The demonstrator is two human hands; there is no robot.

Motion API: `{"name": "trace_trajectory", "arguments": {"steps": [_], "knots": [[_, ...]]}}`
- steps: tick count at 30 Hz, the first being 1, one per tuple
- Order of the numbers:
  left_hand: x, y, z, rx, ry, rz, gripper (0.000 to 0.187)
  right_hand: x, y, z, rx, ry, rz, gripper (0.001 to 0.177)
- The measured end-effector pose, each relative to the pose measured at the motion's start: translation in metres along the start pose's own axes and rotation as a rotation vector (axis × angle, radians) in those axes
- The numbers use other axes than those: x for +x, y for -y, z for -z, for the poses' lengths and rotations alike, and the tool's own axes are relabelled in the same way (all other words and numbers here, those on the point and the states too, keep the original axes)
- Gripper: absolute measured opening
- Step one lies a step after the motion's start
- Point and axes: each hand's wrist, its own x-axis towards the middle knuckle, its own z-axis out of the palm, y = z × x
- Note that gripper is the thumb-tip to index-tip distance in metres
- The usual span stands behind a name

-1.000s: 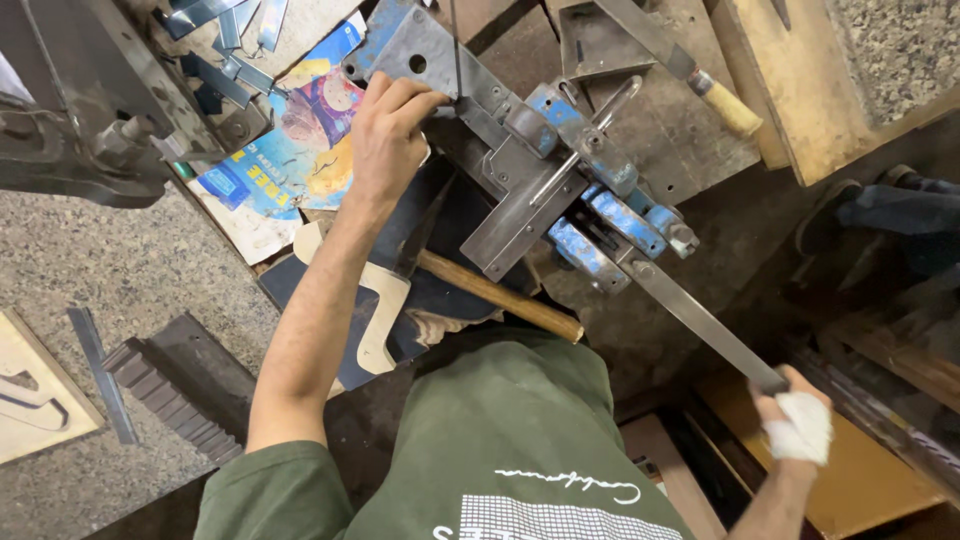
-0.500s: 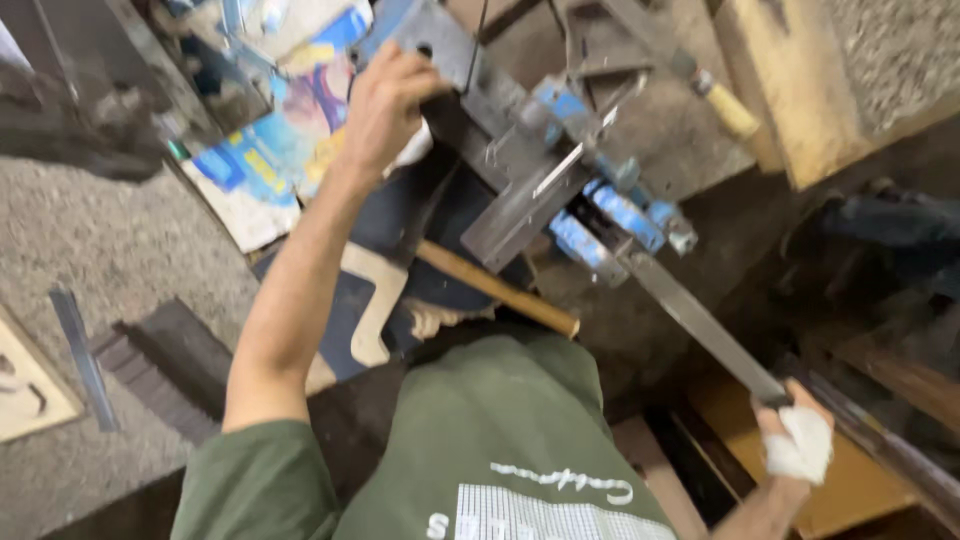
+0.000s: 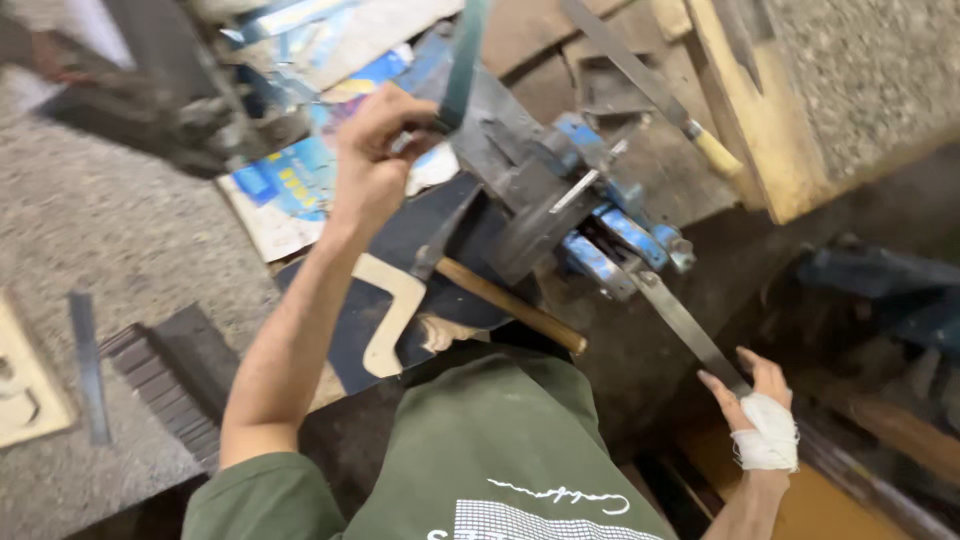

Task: The person uses a manual press to bend a thin metal strip and repeatedly fits it against a curved wooden piece. They adjust the metal strip in the press, remove it, and compare it to the wooden template, repeating the process to refine the fit.

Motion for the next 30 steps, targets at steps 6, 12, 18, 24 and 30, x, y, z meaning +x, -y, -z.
{"name": "trace_trajectory", "arguments": {"steps": [6,12,18,24,30], "knots": [[-0.076,-0.058,0.023,-0.42,-0.01,0.127,0.028,0.042,0.177,0.011,0.164,-0.051,0.407,0.026],[-0.171,-0.113,0.057,-0.039,-0.122,0.066,0.035,0.035,0.33,-0.062,0.21,0.264,0.846,0.031],[-0.247,-0.117,0.066,0.388,-0.393,0.151,0.029,0.021,0.383,-0.149,-0.167,0.366,0.722,0.073],[-0.278,-0.05,0.07,0.577,-0.552,0.239,0.022,0.025,0.379,-0.178,-0.175,0.305,0.583,0.063],[-0.272,0.027,0.057,0.716,-0.5,0.262,0.018,0.035,0.38,-0.193,-0.021,0.233,0.547,0.045]]}}
